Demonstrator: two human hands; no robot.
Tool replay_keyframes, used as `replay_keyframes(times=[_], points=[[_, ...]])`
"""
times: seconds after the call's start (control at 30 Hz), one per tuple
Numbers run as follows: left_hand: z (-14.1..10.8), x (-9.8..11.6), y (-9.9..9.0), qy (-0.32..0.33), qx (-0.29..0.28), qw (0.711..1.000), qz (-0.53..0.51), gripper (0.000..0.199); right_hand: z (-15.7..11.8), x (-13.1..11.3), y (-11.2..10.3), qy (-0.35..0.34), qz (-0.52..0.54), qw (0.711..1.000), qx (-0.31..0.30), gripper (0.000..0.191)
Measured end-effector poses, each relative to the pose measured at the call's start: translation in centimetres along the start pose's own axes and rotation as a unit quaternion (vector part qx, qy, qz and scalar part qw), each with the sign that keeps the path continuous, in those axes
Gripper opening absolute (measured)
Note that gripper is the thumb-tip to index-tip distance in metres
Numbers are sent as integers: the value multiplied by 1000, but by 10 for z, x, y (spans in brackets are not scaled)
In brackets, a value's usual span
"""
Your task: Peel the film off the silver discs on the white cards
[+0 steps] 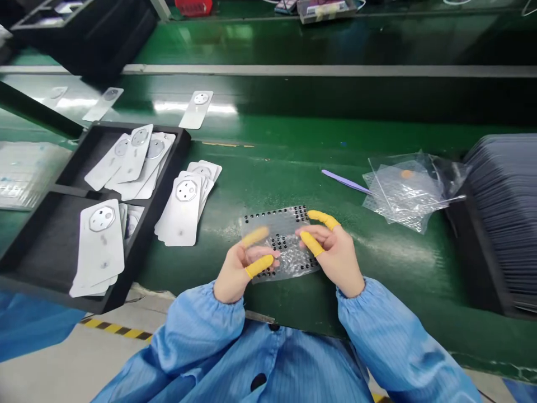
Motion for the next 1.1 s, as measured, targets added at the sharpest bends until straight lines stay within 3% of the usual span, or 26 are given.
replay_keyframes(times=[0.1,0.17,0.23,0.33,0.43,0.6,0.73,0.8,0.97,1.1], points=[[4,-6,7,-19,37,998,-39,56,-8,-19,-1,-167,-152,970,86,31],[4,-4,8,-1,49,998,-37,50,-17,-30,8,-254,-198,946,46,29],[3,-3,10,16,45,999,-17,48,-25,-36,19,-296,-190,936,-30,32],[0,-2,10,49,38,997,39,39,-32,-34,28,-308,-183,930,-82,31],[-1,-3,9,106,40,983,143,26,-34,-25,28,-310,-188,929,-75,29],[-4,-4,8,229,72,918,316,30,-33,-20,29,-290,-162,941,-60,28],[-7,1,9,338,82,867,358,31,-30,-22,32,-270,-131,953,-41,24],[-8,3,9,363,79,855,361,30,-29,-21,34,-264,-127,955,-47,25],[-7,2,15,336,72,873,345,28,-28,-10,32,-264,-139,954,-39,31],[-10,-5,9,232,66,913,329,28,-24,-3,26,-256,-201,945,18,23]])
Point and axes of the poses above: each hand's wrist, its own z-axis towards the middle knuckle, its own y-axis out of the palm, x = y × z, the point moved 4 cm from there along z, towards the middle knuckle, and after that the axes turned 3 degrees about x, right-handed, at the moved point
